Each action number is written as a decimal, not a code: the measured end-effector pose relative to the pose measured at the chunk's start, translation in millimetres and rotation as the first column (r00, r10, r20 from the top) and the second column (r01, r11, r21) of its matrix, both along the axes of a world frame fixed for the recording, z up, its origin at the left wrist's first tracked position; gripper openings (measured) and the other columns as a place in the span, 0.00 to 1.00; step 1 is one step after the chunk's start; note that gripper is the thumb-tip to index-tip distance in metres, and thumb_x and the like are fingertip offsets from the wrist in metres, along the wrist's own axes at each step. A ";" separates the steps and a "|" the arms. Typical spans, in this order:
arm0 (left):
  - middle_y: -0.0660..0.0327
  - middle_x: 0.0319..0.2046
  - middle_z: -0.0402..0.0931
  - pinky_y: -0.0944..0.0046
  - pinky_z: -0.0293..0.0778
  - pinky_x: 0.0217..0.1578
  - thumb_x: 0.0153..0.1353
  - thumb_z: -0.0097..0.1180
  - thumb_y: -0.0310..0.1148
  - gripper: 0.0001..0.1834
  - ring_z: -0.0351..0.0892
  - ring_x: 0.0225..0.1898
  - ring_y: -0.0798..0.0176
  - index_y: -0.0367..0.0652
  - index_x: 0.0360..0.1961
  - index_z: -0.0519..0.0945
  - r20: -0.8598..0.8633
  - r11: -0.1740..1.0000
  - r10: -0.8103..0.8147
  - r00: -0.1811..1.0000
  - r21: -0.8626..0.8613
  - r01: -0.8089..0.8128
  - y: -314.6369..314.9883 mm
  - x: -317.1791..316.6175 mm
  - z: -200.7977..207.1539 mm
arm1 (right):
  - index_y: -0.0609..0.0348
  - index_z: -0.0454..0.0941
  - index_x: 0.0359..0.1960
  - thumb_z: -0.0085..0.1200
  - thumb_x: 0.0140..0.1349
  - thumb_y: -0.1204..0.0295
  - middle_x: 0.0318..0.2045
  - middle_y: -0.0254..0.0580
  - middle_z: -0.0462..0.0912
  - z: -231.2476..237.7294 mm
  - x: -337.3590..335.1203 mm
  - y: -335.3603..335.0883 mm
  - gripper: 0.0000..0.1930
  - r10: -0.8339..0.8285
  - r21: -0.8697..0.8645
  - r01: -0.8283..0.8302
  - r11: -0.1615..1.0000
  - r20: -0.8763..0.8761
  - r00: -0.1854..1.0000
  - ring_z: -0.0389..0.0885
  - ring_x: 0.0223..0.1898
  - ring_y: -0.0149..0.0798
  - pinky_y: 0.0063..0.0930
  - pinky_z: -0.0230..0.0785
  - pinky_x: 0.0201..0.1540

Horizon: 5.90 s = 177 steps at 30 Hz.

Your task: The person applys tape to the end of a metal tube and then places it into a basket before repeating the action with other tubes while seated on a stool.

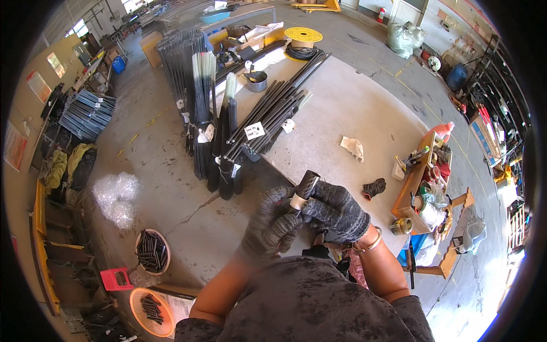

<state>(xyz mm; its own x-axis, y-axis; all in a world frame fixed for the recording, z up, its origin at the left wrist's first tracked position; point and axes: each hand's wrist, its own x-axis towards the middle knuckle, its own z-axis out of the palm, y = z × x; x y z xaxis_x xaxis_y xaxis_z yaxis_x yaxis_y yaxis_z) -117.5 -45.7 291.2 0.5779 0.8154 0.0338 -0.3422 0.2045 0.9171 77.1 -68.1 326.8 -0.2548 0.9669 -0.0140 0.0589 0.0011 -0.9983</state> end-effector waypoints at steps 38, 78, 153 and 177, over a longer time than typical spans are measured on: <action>0.64 0.36 0.72 0.68 0.71 0.40 0.54 0.62 0.29 0.20 0.71 0.38 0.71 0.39 0.46 0.69 -0.053 0.940 0.174 0.983 0.307 -0.150 39.7 7.8 2.7 | 0.62 0.74 0.47 0.53 0.59 0.70 0.43 0.48 0.79 -7.5 -10.5 30.6 0.15 0.015 0.272 -0.110 0.956 0.327 0.945 0.77 0.45 0.44 0.31 0.67 0.49; 0.65 0.18 0.66 0.71 0.61 0.12 0.55 0.58 0.50 0.24 0.63 0.13 0.71 0.39 0.38 0.72 0.253 0.947 0.127 0.959 -0.319 -0.041 81.5 15.0 -17.5 | 0.59 0.75 0.41 0.53 0.59 0.67 0.30 0.44 0.79 -150.6 64.6 1.2 0.12 -0.292 -0.289 0.407 0.867 0.369 0.883 0.75 0.34 0.36 0.29 0.68 0.41; 0.64 0.40 0.75 0.68 0.73 0.46 0.47 0.66 0.23 0.27 0.75 0.40 0.69 0.38 0.51 0.71 -0.207 0.633 0.767 0.608 0.082 -0.770 -5.3 -99.6 -46.2 | 0.63 0.73 0.43 0.55 0.57 0.79 0.32 0.37 0.79 -112.1 -141.4 38.4 0.12 0.305 -0.215 -0.363 0.907 -0.261 0.916 0.76 0.31 0.29 0.21 0.71 0.35; 0.57 0.44 0.76 0.64 0.73 0.47 0.60 0.54 0.28 0.19 0.76 0.44 0.65 0.35 0.52 0.71 0.157 0.056 0.988 0.004 -0.327 -0.943 -53.2 -394.0 -46.4 | 0.61 0.73 0.40 0.52 0.62 0.72 0.29 0.40 0.81 -99.5 -489.5 92.2 0.08 0.772 -0.403 -0.857 0.322 -0.412 0.484 0.76 0.22 0.29 0.22 0.69 0.23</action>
